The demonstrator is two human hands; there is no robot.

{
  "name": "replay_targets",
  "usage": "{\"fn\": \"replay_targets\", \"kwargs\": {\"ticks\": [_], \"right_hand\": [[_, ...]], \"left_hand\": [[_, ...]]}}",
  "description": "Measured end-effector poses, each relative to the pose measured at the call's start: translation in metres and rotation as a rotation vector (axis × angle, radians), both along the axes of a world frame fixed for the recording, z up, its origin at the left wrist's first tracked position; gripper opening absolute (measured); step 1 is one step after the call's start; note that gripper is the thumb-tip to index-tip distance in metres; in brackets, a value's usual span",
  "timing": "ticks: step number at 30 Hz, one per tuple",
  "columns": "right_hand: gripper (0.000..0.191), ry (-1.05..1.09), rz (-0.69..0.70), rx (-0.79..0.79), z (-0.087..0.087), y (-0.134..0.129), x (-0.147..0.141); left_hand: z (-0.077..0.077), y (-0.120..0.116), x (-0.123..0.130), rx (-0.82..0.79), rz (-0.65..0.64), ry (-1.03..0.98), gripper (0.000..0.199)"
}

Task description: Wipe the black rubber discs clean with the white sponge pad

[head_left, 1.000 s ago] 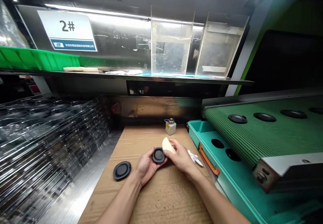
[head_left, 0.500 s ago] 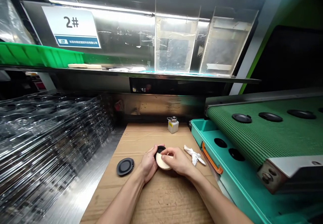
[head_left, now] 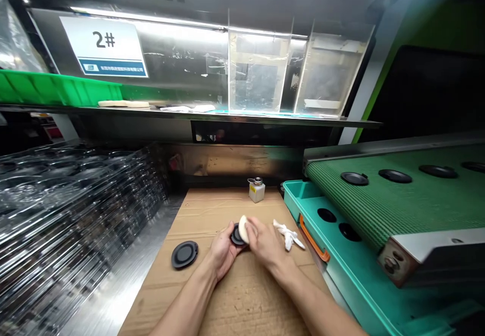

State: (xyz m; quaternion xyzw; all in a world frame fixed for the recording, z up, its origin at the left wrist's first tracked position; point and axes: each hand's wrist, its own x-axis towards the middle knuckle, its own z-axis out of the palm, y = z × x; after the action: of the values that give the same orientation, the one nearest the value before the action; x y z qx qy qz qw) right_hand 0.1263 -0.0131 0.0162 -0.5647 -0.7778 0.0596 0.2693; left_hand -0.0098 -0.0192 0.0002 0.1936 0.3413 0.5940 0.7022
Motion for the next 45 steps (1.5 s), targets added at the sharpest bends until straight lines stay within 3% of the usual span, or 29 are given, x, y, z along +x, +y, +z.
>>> {"fn": "replay_targets", "kwargs": {"ticks": [2, 8, 12, 20, 27, 30, 33, 37, 42, 45], "right_hand": [[0.032, 0.008, 0.044, 0.001, -0.002, 0.001, -0.001], [0.035, 0.19, -0.109, -0.014, -0.01, 0.023, 0.017], [0.037, 0.314, -0.049, 0.01, -0.009, 0.023, 0.022], [0.034, 0.407, 0.076, 0.0, 0.002, 0.007, 0.01], [0.036, 0.593, 0.257, -0.13, -0.003, 0.01, 0.008], [0.033, 0.616, 0.269, -0.135, -0.007, 0.007, 0.002], [0.032, 0.614, 0.258, -0.104, -0.011, 0.0, -0.007], [0.03, 0.461, 0.274, -0.124, -0.011, -0.003, -0.011], [0.031, 0.266, 0.067, -0.055, -0.003, -0.002, -0.004], [0.032, 0.255, 0.182, -0.051, -0.006, -0.004, -0.008]], "left_hand": [[-0.001, 0.002, -0.002, -0.003, 0.013, -0.016, 0.02], [-0.003, 0.003, -0.011, 0.005, -0.031, -0.011, 0.025], [0.0, 0.005, -0.021, -0.019, 0.001, -0.09, 0.029], [0.003, 0.003, -0.02, 0.035, -0.068, -0.171, 0.03], [0.0, 0.003, -0.018, 0.067, -0.081, -0.136, 0.025], [0.0, 0.002, -0.01, 0.075, -0.142, -0.149, 0.027], [0.002, 0.0, -0.003, 0.068, -0.161, -0.191, 0.028], [0.002, -0.001, -0.005, 0.028, -0.059, -0.223, 0.022], [0.0, 0.002, -0.01, 0.034, -0.029, -0.209, 0.019], [-0.001, 0.002, -0.009, 0.008, -0.048, -0.198, 0.021]]}}
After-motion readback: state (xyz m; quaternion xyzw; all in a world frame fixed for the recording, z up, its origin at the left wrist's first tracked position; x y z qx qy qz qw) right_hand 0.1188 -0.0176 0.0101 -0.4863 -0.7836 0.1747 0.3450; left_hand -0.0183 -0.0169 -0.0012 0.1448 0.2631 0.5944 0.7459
